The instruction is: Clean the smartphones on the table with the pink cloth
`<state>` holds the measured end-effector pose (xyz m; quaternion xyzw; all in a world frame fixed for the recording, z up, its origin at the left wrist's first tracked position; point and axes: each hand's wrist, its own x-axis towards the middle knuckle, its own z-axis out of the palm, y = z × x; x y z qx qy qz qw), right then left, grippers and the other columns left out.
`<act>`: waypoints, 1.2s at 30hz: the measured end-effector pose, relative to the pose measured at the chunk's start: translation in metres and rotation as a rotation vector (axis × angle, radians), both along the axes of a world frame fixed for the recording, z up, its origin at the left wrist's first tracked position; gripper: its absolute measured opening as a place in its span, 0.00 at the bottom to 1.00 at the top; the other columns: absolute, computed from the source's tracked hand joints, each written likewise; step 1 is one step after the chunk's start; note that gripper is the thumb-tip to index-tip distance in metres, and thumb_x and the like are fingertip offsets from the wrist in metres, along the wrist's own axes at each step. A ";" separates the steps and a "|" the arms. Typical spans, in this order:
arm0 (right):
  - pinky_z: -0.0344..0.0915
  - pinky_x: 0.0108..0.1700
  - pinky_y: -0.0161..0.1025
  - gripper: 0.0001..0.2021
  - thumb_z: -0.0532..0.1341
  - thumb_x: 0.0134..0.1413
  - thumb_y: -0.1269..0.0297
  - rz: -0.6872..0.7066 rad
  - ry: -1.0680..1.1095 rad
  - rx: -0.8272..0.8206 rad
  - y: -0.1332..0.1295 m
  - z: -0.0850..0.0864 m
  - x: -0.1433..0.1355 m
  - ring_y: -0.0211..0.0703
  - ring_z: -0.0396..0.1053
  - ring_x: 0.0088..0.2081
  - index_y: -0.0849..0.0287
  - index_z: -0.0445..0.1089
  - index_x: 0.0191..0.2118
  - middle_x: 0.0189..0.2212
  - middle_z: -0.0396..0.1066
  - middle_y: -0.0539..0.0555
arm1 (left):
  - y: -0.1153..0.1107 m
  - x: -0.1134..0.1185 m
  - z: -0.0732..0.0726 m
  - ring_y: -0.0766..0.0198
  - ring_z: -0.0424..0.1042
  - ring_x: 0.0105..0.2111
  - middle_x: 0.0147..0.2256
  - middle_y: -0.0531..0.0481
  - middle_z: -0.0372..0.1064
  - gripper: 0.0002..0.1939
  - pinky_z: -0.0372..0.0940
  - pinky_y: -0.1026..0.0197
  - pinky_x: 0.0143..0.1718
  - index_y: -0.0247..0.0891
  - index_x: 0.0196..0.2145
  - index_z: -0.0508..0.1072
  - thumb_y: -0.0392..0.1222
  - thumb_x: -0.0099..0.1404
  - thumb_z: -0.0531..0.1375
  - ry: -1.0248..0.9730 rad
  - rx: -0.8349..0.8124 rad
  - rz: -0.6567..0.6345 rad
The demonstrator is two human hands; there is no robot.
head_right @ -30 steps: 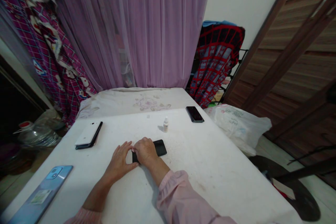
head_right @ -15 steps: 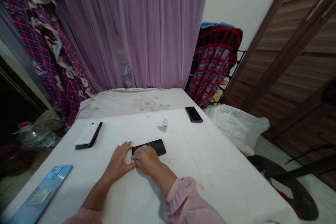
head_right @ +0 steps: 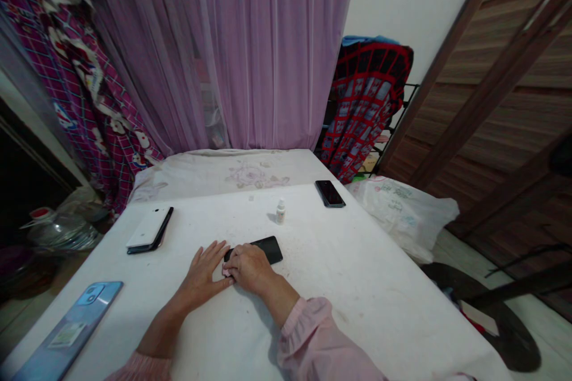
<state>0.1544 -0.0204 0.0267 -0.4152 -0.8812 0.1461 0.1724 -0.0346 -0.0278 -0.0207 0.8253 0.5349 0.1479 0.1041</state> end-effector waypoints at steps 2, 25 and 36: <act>0.61 0.43 0.36 0.07 0.64 0.55 0.66 0.001 -0.018 -0.005 -0.002 0.002 0.004 0.41 0.70 0.40 0.49 0.79 0.39 0.37 0.76 0.49 | 0.001 -0.001 0.000 0.48 0.49 0.65 0.65 0.43 0.54 0.35 0.43 0.40 0.64 0.44 0.62 0.60 0.52 0.59 0.62 -0.002 -0.005 -0.008; 0.61 0.43 0.35 0.10 0.59 0.59 0.68 -0.128 0.019 -0.013 -0.007 0.007 0.075 0.38 0.70 0.39 0.50 0.79 0.35 0.36 0.75 0.49 | -0.001 0.002 0.010 0.48 0.46 0.66 0.66 0.44 0.51 0.35 0.40 0.39 0.65 0.44 0.62 0.58 0.52 0.60 0.62 0.013 -0.093 0.010; 0.62 0.44 0.34 0.09 0.59 0.60 0.67 -0.300 0.032 0.005 0.017 -0.003 0.058 0.40 0.70 0.42 0.50 0.78 0.37 0.37 0.75 0.50 | 0.002 -0.002 0.001 0.49 0.48 0.66 0.65 0.44 0.52 0.35 0.40 0.40 0.65 0.46 0.62 0.59 0.53 0.59 0.62 -0.042 -0.043 -0.016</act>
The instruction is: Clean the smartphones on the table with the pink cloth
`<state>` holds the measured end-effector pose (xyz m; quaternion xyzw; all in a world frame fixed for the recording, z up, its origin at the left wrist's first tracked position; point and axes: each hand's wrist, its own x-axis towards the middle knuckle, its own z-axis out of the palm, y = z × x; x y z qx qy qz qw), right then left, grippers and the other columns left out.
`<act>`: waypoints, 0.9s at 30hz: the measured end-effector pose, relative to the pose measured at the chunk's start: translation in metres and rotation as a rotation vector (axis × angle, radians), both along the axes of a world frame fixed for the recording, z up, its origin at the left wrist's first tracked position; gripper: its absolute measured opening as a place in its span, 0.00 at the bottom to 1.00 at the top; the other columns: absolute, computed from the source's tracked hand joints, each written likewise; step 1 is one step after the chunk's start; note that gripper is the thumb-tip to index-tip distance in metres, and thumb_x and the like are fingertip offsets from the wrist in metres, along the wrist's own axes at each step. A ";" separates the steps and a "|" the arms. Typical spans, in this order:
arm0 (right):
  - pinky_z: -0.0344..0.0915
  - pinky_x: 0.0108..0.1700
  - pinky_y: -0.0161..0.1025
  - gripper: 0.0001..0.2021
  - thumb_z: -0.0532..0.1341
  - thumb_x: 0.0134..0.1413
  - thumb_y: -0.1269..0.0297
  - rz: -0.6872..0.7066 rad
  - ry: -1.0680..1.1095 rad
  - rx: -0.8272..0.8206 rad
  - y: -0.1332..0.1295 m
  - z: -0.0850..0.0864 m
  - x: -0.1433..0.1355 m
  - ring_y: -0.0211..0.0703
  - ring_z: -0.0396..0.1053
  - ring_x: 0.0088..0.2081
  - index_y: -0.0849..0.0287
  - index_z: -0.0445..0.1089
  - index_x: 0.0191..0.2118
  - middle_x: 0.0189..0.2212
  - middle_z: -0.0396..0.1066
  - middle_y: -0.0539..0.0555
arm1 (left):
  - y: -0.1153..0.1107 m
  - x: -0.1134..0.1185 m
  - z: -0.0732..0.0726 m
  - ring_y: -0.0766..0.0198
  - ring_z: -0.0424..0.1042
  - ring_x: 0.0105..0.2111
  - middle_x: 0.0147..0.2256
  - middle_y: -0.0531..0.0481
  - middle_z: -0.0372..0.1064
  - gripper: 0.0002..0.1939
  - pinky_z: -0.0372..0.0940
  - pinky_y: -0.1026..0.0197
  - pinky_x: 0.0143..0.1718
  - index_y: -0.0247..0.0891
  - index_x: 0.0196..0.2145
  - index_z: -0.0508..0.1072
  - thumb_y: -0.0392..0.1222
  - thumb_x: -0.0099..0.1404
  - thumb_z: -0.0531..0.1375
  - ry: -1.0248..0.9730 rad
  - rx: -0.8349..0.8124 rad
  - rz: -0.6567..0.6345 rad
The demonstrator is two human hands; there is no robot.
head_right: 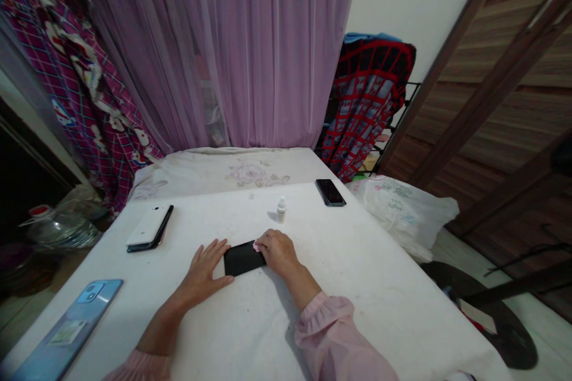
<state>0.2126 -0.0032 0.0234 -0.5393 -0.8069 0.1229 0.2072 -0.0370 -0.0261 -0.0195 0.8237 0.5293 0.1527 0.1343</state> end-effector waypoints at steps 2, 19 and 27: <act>0.62 0.44 0.35 0.10 0.59 0.60 0.65 -0.047 -0.029 -0.008 0.007 0.002 -0.002 0.41 0.70 0.43 0.50 0.78 0.39 0.39 0.75 0.50 | 0.000 0.001 0.002 0.48 0.48 0.66 0.65 0.44 0.53 0.35 0.40 0.39 0.65 0.45 0.62 0.59 0.52 0.59 0.62 0.011 -0.011 0.007; 0.62 0.43 0.35 0.10 0.58 0.60 0.68 -0.053 0.038 0.011 -0.028 -0.003 0.008 0.41 0.69 0.40 0.51 0.78 0.36 0.36 0.75 0.51 | -0.003 0.005 0.008 0.49 0.48 0.66 0.65 0.45 0.54 0.34 0.39 0.40 0.65 0.45 0.61 0.60 0.52 0.59 0.61 0.002 -0.029 0.038; 0.63 0.42 0.35 0.11 0.57 0.60 0.67 -0.059 0.103 0.004 -0.054 -0.001 0.020 0.41 0.70 0.38 0.52 0.78 0.35 0.35 0.74 0.51 | -0.004 0.006 0.012 0.49 0.48 0.66 0.65 0.45 0.54 0.34 0.40 0.41 0.65 0.44 0.61 0.60 0.52 0.59 0.62 0.026 -0.033 0.040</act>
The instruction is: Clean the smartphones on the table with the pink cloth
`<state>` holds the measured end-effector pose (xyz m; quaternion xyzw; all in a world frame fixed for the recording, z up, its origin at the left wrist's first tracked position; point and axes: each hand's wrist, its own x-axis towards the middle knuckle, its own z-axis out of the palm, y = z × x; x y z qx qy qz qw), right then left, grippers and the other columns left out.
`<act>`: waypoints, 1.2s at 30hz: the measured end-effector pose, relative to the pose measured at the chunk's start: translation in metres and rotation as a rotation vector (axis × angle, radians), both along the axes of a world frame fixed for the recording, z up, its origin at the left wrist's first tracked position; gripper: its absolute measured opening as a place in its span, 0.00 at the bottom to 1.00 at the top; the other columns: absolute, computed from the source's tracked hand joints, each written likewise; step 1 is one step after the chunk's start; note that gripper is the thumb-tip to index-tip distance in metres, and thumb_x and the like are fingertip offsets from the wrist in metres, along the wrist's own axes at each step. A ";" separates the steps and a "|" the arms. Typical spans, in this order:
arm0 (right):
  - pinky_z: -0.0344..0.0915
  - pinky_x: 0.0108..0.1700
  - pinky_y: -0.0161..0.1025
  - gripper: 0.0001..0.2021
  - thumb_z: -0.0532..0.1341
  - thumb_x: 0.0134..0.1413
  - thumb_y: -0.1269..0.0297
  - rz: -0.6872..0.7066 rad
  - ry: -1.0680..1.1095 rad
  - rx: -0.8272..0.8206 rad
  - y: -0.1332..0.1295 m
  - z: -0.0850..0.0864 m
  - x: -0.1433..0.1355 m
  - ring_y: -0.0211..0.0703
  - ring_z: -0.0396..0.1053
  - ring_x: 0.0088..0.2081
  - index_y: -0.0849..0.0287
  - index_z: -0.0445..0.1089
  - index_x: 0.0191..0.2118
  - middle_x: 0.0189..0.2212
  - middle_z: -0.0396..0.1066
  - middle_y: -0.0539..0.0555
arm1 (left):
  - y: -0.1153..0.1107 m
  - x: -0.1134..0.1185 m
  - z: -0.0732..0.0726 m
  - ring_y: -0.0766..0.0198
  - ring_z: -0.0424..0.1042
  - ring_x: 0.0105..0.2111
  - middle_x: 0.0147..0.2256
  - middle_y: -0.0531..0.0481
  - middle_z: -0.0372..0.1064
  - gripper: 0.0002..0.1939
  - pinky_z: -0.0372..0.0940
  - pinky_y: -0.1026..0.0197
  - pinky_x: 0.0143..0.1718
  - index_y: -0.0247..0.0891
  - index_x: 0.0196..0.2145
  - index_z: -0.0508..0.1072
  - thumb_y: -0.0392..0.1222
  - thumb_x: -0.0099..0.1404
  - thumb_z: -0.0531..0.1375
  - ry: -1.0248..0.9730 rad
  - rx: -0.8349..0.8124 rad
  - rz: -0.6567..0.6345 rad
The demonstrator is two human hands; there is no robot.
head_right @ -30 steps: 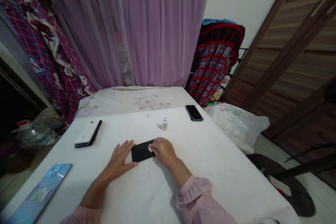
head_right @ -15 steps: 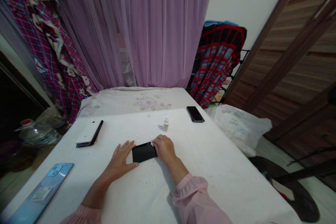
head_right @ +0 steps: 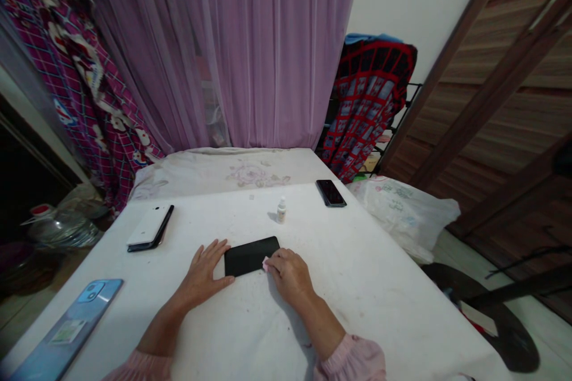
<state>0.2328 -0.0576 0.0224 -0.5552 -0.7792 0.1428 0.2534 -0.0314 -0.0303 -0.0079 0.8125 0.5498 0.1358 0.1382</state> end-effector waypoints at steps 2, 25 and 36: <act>0.63 0.41 0.35 0.12 0.56 0.61 0.66 -0.067 0.006 0.020 -0.003 -0.002 0.005 0.40 0.70 0.38 0.52 0.78 0.34 0.34 0.74 0.51 | 0.000 0.000 0.001 0.49 0.48 0.66 0.65 0.45 0.53 0.34 0.40 0.40 0.65 0.44 0.61 0.59 0.52 0.59 0.61 0.006 -0.002 -0.005; 0.60 0.44 0.35 0.12 0.55 0.62 0.64 -0.248 -0.227 -0.077 0.053 0.010 -0.007 0.42 0.68 0.44 0.51 0.77 0.41 0.41 0.74 0.51 | 0.001 0.001 0.008 0.50 0.43 0.67 0.66 0.46 0.50 0.37 0.35 0.39 0.66 0.43 0.65 0.53 0.50 0.61 0.61 0.047 -0.088 -0.040; 0.58 0.44 0.37 0.10 0.57 0.62 0.64 -0.004 -0.277 -0.068 0.055 0.019 -0.041 0.43 0.67 0.44 0.51 0.78 0.40 0.40 0.75 0.51 | 0.000 0.004 0.007 0.49 0.45 0.67 0.66 0.40 0.50 0.35 0.39 0.40 0.66 0.39 0.59 0.60 0.51 0.58 0.63 0.038 -0.050 0.013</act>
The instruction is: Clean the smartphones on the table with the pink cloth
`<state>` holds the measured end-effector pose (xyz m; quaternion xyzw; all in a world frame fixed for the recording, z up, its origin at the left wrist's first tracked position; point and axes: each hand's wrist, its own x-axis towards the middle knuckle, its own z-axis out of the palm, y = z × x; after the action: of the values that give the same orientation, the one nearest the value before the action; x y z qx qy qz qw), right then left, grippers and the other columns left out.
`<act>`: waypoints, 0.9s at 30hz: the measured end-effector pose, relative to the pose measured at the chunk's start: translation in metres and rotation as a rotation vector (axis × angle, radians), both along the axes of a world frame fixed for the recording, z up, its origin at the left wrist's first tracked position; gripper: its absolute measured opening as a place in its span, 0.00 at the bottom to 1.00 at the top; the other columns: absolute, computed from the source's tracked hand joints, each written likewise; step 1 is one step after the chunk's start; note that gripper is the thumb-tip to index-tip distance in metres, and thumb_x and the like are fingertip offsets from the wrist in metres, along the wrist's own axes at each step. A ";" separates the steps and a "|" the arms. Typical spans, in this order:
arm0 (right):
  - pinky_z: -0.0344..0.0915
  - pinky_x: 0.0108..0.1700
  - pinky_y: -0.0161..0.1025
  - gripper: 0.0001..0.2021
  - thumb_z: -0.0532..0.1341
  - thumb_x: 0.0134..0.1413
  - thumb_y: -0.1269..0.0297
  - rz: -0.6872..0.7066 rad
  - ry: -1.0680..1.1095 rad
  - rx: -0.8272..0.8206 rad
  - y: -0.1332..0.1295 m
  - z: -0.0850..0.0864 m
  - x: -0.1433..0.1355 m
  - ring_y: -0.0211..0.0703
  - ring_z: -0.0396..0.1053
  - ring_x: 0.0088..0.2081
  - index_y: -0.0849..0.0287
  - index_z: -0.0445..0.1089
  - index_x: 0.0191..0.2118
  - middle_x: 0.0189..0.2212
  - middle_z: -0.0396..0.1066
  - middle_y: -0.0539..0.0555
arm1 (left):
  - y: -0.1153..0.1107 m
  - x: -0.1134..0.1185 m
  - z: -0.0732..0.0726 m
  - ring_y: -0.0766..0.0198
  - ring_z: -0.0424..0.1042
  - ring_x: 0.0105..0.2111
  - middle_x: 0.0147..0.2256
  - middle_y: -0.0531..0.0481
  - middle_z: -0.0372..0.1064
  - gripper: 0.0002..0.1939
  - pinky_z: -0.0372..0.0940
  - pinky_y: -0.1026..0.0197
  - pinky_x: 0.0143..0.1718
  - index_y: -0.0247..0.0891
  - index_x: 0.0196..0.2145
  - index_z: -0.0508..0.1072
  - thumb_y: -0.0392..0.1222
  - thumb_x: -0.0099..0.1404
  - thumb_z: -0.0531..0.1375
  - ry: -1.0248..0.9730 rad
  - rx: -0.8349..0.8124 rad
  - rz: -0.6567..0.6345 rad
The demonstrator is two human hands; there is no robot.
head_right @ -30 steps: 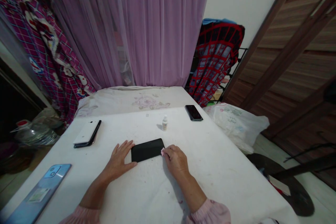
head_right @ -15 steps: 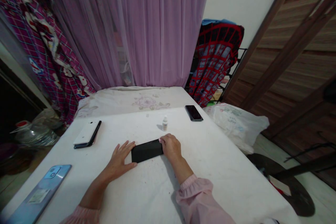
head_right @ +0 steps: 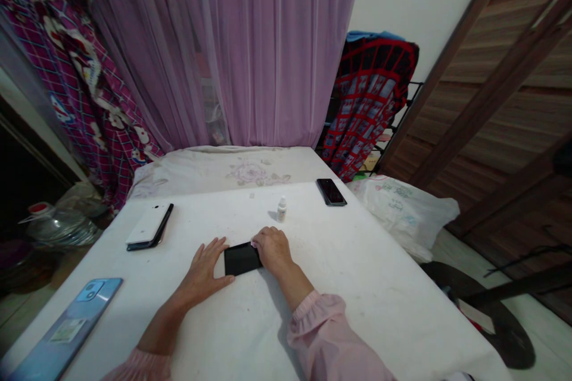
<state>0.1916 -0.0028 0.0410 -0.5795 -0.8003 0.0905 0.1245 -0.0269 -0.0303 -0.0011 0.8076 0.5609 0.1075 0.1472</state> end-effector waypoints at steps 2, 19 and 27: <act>0.58 0.44 0.37 0.10 0.58 0.62 0.64 0.028 0.002 0.009 -0.001 -0.001 -0.009 0.43 0.67 0.44 0.51 0.78 0.40 0.40 0.75 0.51 | 0.000 -0.001 -0.002 0.49 0.46 0.66 0.65 0.40 0.51 0.33 0.39 0.40 0.66 0.39 0.58 0.61 0.51 0.57 0.63 -0.006 0.015 -0.004; 0.59 0.46 0.36 0.10 0.57 0.62 0.63 -0.077 0.006 -0.021 -0.010 0.003 0.029 0.42 0.68 0.45 0.49 0.78 0.41 0.42 0.75 0.50 | 0.002 -0.004 -0.006 0.50 0.46 0.67 0.65 0.42 0.52 0.33 0.38 0.41 0.66 0.41 0.59 0.60 0.51 0.58 0.62 -0.027 0.015 -0.014; 0.59 0.46 0.37 0.11 0.57 0.63 0.64 -0.095 -0.026 -0.035 -0.011 0.007 0.025 0.43 0.68 0.45 0.51 0.78 0.41 0.41 0.75 0.52 | 0.002 -0.006 -0.005 0.49 0.45 0.67 0.65 0.42 0.51 0.34 0.37 0.40 0.66 0.42 0.61 0.58 0.51 0.59 0.61 -0.031 0.008 -0.036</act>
<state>0.2163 -0.0134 0.0478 -0.6200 -0.7718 0.0907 0.1081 -0.0329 -0.0283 -0.0061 0.8163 0.5436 0.1195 0.1544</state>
